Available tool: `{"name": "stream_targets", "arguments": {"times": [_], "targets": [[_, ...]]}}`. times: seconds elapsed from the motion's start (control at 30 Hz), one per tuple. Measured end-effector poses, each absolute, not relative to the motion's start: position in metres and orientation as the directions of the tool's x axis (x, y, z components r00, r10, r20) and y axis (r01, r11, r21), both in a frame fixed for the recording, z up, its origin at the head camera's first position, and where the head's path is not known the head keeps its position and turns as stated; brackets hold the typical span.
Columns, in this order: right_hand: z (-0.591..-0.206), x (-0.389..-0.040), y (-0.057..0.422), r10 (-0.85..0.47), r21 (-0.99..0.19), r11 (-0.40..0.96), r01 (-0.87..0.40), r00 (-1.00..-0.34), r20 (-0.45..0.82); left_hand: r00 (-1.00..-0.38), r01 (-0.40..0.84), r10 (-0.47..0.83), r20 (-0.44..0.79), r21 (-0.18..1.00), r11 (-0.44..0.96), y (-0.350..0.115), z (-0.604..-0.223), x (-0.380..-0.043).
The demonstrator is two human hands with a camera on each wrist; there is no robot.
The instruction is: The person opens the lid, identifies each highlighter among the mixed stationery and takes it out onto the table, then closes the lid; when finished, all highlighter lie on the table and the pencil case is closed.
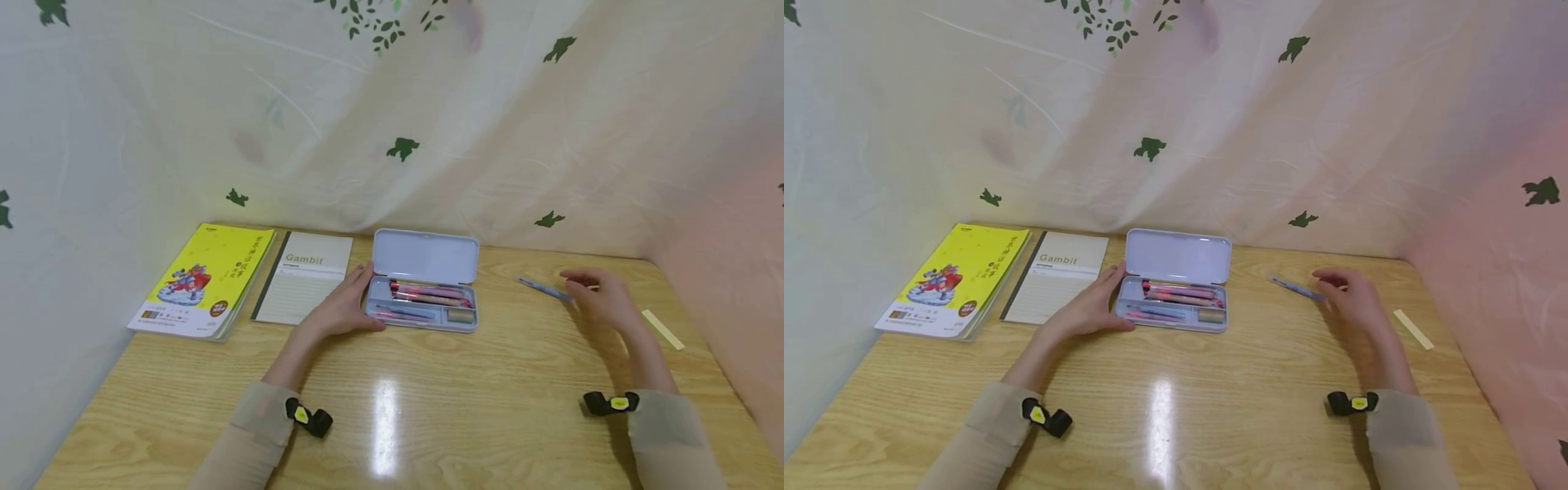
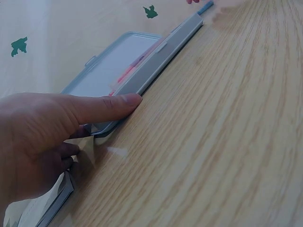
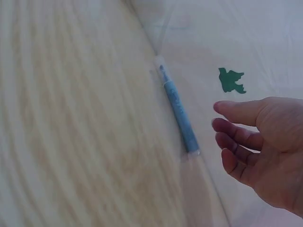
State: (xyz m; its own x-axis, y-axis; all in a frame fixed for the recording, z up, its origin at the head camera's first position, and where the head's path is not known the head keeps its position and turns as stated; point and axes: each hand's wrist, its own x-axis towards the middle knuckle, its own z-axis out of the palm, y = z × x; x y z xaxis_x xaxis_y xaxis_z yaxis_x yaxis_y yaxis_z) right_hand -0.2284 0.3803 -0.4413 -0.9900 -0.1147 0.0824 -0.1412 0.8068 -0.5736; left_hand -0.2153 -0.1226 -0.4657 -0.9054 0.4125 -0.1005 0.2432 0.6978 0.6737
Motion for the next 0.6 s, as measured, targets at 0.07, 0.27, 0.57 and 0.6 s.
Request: {"name": "stream_targets", "arguments": {"times": [0.07, 0.27, 0.57, 0.6], "targets": [[-0.437, -0.228, 0.377, -0.083, -0.577, 0.806, -0.130, -0.991, 0.107, -0.905, 0.247, 0.414, -0.097, 0.672, 0.698, -0.123, -0.466, -0.216], [-0.421, -0.227, 0.356, -0.028, -0.605, 0.781, -0.155, -0.977, 0.214, -0.907, 0.242, 0.410, -0.101, 0.671, 0.701, -0.122, -0.466, -0.215], [-0.398, -0.226, 0.295, -0.032, -0.761, 0.597, -0.255, -0.955, 0.295, -0.907, 0.249, 0.411, -0.095, 0.668, 0.701, -0.123, -0.466, -0.216], [-0.395, -0.226, 0.287, -0.044, -0.770, 0.577, -0.272, -0.952, 0.304, -0.907, 0.248, 0.411, -0.094, 0.669, 0.701, -0.123, -0.465, -0.216]]}}
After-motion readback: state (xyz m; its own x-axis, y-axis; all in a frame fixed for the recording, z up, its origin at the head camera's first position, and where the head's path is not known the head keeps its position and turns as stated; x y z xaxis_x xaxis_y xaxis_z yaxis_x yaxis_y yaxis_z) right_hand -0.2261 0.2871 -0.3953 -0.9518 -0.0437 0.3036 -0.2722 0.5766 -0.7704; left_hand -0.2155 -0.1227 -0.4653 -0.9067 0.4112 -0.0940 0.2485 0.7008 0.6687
